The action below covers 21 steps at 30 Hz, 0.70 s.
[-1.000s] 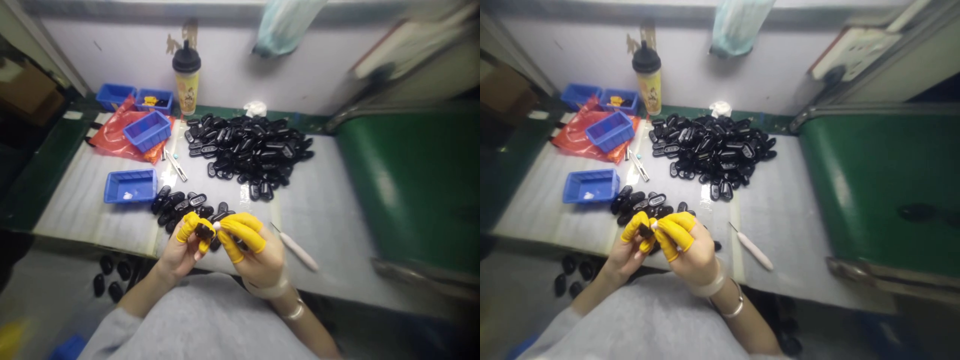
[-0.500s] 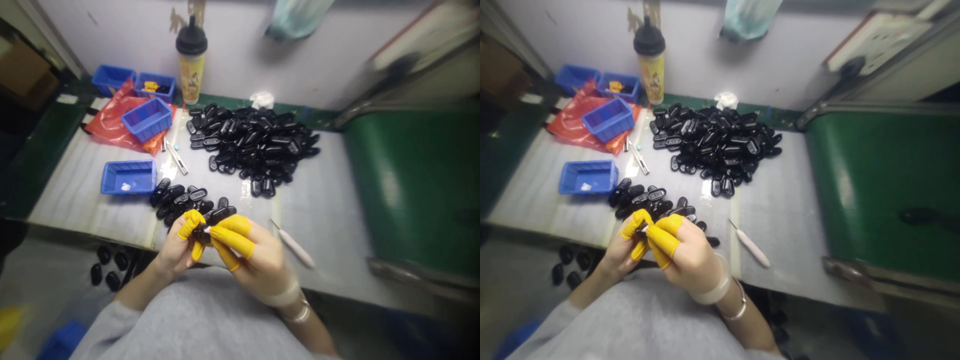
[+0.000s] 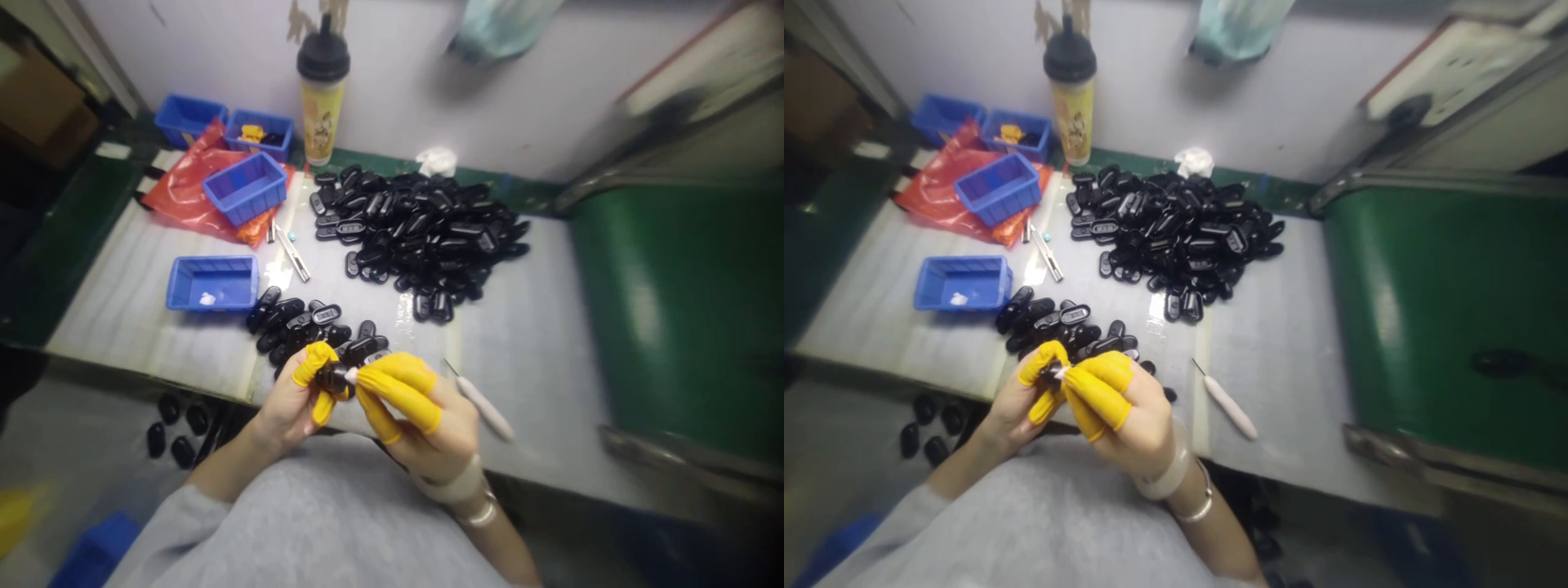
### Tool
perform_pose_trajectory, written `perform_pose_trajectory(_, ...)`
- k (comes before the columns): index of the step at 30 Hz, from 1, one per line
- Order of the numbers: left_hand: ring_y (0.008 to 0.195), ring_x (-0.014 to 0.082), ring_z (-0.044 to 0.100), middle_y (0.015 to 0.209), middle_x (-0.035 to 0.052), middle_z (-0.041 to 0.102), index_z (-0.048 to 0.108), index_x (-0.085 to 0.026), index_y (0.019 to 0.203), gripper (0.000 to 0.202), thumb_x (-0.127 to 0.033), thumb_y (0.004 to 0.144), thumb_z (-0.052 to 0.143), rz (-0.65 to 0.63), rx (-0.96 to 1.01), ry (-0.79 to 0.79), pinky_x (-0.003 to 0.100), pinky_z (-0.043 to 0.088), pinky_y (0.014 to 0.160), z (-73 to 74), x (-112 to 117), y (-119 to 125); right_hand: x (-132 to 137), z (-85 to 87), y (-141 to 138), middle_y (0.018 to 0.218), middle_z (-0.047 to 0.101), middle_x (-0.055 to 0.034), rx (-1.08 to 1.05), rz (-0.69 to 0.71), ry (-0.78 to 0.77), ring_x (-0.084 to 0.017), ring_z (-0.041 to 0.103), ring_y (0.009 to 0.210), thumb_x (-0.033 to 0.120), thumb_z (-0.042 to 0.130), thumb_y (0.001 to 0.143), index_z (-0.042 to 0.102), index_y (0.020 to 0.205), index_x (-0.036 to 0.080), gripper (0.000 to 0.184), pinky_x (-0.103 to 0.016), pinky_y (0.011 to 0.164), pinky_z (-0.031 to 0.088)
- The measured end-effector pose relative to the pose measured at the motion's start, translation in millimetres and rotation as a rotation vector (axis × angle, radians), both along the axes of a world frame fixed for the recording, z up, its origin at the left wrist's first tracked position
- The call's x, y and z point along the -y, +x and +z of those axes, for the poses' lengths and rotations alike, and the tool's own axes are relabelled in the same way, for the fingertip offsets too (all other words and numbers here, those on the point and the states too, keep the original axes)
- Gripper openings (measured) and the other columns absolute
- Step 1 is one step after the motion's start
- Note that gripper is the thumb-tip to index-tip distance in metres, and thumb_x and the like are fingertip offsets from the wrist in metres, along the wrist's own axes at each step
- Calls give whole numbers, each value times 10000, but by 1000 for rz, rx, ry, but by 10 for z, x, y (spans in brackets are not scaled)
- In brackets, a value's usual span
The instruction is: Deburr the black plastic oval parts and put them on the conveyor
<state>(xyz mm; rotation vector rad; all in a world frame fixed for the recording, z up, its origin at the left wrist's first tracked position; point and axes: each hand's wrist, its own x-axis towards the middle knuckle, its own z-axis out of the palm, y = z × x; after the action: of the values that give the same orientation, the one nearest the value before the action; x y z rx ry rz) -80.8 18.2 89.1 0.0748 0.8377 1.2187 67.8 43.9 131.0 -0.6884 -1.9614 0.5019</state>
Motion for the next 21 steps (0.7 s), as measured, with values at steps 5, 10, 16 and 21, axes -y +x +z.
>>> perform_pose_trajectory(5,456,62,585,575,-48,606,554,-144,712,266,-270,749,785,45,3,-84,124,492,463,51,-47,18,-18,-26,0,810,694,-60,73,81,17,-179,661,741,16,607,805,646,991,167,243,-323,637,586)
perform_pose_trajectory(10,478,64,593,590,-46,613,555,-146,694,246,-238,750,776,71,17,-138,135,518,502,115,-77,14,-17,-63,-7,849,702,-93,68,82,78,-202,669,806,24,616,821,642,1006,123,211,-357,706,595)
perform_pose_trajectory(16,435,57,553,557,-50,591,552,-144,682,261,-259,755,775,79,10,-157,126,467,431,112,-84,-6,-43,-106,-45,849,701,-98,78,139,133,-200,667,808,28,597,841,631,1024,109,202,-351,699,588)
perform_pose_trajectory(21,434,56,559,561,-48,595,567,-139,692,238,-245,768,766,103,-17,-195,125,478,441,62,-64,-17,-98,-149,-69,887,698,-111,16,67,164,-203,663,831,45,591,855,629,1058,110,217,-356,704,584)
